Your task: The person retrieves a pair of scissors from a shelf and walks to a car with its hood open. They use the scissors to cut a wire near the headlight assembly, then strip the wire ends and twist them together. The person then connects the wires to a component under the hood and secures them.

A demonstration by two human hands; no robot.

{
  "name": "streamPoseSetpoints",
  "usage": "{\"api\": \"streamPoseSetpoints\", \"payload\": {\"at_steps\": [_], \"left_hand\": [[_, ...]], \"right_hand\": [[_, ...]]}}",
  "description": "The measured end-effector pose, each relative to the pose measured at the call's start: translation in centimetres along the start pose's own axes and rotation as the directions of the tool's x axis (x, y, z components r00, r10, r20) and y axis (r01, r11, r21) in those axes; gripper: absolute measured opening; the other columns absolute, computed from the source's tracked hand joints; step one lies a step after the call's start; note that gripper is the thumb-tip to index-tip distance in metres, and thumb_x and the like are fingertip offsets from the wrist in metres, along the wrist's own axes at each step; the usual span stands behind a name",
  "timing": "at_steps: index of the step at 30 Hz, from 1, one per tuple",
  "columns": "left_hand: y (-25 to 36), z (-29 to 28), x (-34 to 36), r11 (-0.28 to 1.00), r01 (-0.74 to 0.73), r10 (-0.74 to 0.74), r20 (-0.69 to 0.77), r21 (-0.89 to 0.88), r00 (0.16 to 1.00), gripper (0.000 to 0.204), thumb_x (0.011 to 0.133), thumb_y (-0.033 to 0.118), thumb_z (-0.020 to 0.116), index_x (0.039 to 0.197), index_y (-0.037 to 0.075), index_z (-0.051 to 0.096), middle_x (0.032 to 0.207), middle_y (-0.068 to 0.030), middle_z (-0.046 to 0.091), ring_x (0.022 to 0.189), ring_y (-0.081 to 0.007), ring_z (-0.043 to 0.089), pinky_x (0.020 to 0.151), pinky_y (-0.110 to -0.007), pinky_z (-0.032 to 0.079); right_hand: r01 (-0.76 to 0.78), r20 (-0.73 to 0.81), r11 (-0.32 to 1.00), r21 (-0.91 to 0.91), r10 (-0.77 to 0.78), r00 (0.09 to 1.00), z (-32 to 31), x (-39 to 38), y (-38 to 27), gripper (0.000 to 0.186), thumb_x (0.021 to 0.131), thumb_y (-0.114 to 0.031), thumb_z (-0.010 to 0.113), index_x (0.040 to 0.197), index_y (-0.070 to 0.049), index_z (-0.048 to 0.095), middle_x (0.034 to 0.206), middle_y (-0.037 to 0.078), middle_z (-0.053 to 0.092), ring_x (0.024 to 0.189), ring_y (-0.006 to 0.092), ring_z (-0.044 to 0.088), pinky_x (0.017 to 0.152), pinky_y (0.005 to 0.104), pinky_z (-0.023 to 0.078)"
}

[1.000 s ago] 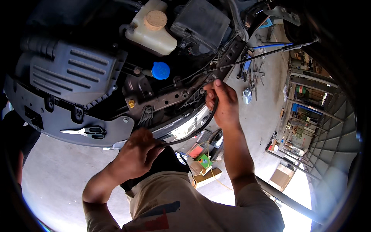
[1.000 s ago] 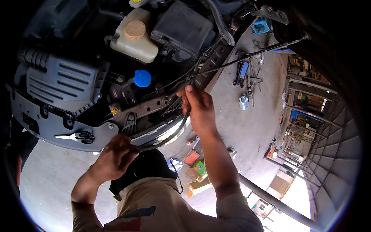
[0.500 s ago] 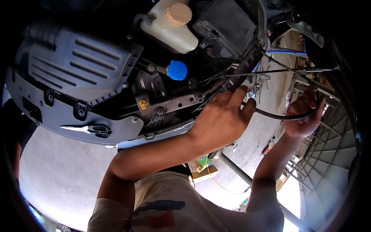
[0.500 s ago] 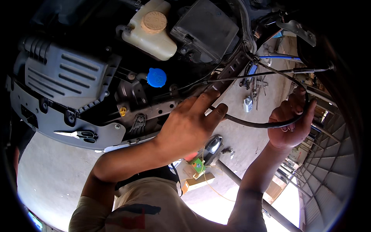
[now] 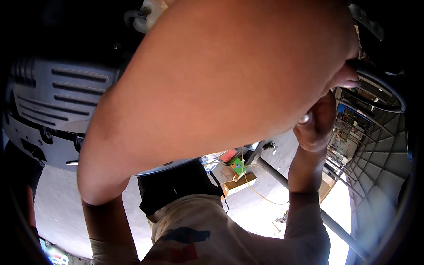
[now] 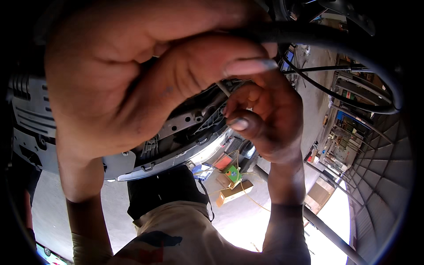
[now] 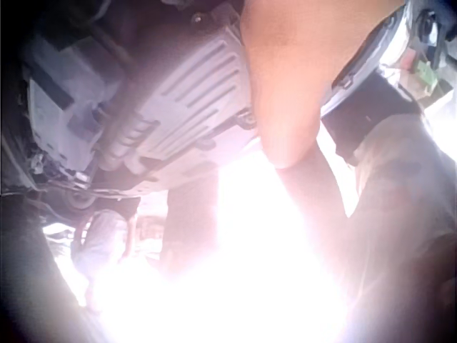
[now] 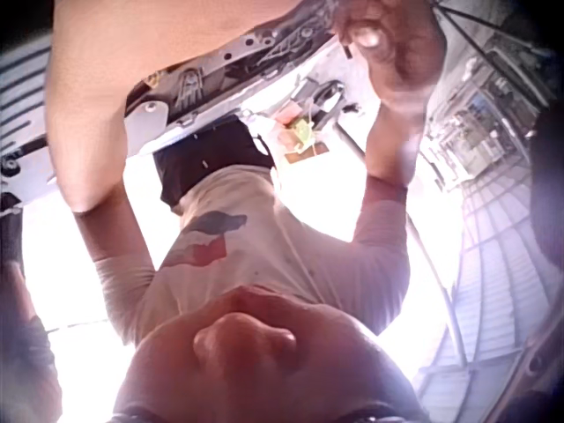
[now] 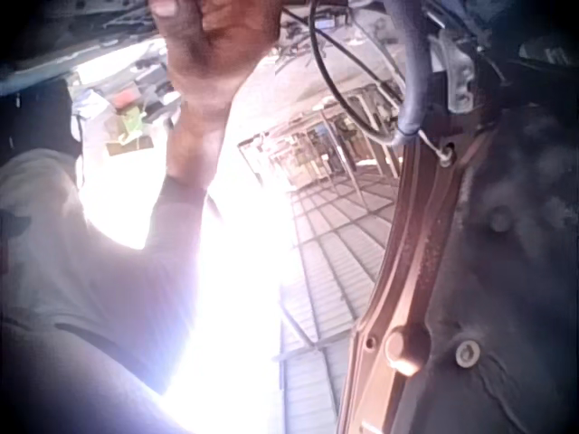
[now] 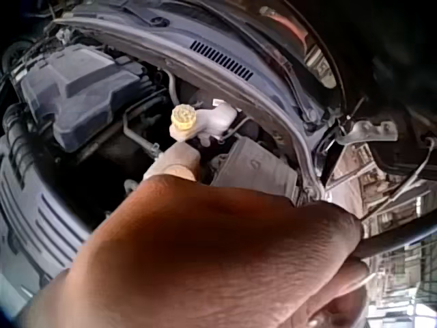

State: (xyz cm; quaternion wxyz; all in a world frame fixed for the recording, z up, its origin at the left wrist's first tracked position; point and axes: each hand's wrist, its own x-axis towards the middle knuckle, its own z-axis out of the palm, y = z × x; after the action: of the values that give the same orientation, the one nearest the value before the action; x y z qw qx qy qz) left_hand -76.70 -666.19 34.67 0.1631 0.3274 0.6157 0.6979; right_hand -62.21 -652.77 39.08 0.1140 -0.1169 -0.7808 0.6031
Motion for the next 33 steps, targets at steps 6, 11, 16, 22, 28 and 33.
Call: {"api": "streamPoseSetpoints", "payload": {"at_steps": [6, 11, 16, 22, 28, 33], "left_hand": [[-0.9, 0.2, -0.6, 0.987, 0.142, -0.141, 0.016, -0.072, 0.99, 0.018, 0.088, 0.012, 0.063, 0.101, 0.0, 0.064, 0.081, -0.0095, 0.067, 0.068, -0.0169, 0.065, 0.063, -0.025, 0.052], [-5.5, 1.4, -2.5, 0.947, 0.166, -0.252, 0.317, 0.275, 0.914, 0.014, 0.088, 0.011, 0.061, 0.098, 0.001, 0.064, 0.082, -0.0115, 0.067, 0.07, -0.0226, 0.066, 0.065, -0.03, 0.053], [-9.1, 5.0, -3.2, 0.869, -0.133, -0.265, 0.675, 0.477, 0.689, 0.016, 0.083, 0.012, 0.064, 0.093, -0.001, 0.063, 0.077, -0.0171, 0.066, 0.076, -0.0329, 0.065, 0.069, -0.041, 0.053], [-11.8, 7.7, -1.4, 0.845, -0.077, -0.411, 0.734, 0.529, 0.54, 0.015, 0.08, 0.013, 0.064, 0.083, -0.002, 0.064, 0.079, -0.0203, 0.065, 0.079, -0.0337, 0.066, 0.073, -0.04, 0.053], [-12.6, 5.8, 0.9, 0.801, 0.134, -0.547, 0.622, 0.583, 0.56, 0.015, 0.085, 0.013, 0.062, 0.083, -0.002, 0.064, 0.073, -0.0177, 0.065, 0.07, -0.028, 0.066, 0.066, -0.037, 0.051], [-12.1, 5.6, 0.6, 0.823, 0.07, -0.488, 0.64, 0.563, 0.594, 0.015, 0.086, 0.013, 0.063, 0.086, -0.002, 0.062, 0.072, -0.0161, 0.065, 0.068, -0.025, 0.066, 0.063, -0.036, 0.05]], "right_hand": [[-0.194, -0.109, 0.971, -0.14, 0.18, 0.978, -0.2, 1.0, 0.4, 0.024, 0.093, -0.019, 0.057, 0.105, 0.002, 0.06, 0.082, 0.01, 0.064, 0.064, 0.0107, 0.059, 0.058, 0.0226, 0.047], [-0.166, -0.188, 0.913, -0.373, 0.1, 0.977, -2.5, -0.4, 0.9, 0.023, 0.096, -0.015, 0.052, 0.105, 0.004, 0.061, 0.08, 0.011, 0.065, 0.062, 0.0114, 0.06, 0.06, 0.0226, 0.049], [-0.08, -0.223, 0.908, -0.412, -0.016, 0.975, -3.1, -1.9, 1.9, 0.022, 0.096, -0.012, 0.05, 0.104, 0.005, 0.061, 0.08, 0.012, 0.066, 0.061, 0.0132, 0.062, 0.059, 0.0243, 0.05], [-0.111, -0.183, 0.847, -0.52, 0.017, 0.983, -3.3, -1.9, 3.2, 0.021, 0.096, -0.013, 0.049, 0.103, 0.002, 0.062, 0.083, 0.01, 0.067, 0.071, 0.0154, 0.068, 0.061, 0.0247, 0.053], [-0.09, -0.186, 0.839, -0.536, -0.013, 0.983, -3.8, -0.9, 4.1, 0.017, 0.094, -0.01, 0.053, 0.102, 0.002, 0.063, 0.083, 0.01, 0.068, 0.069, 0.0153, 0.068, 0.06, 0.024, 0.053], [-0.069, -0.178, 0.794, -0.604, -0.05, 0.983, -4.6, -0.1, 3.6, 0.028, 0.097, -0.014, 0.044, 0.104, 0.009, 0.059, 0.076, 0.015, 0.066, 0.064, 0.0181, 0.064, 0.065, 0.0297, 0.051]]}}
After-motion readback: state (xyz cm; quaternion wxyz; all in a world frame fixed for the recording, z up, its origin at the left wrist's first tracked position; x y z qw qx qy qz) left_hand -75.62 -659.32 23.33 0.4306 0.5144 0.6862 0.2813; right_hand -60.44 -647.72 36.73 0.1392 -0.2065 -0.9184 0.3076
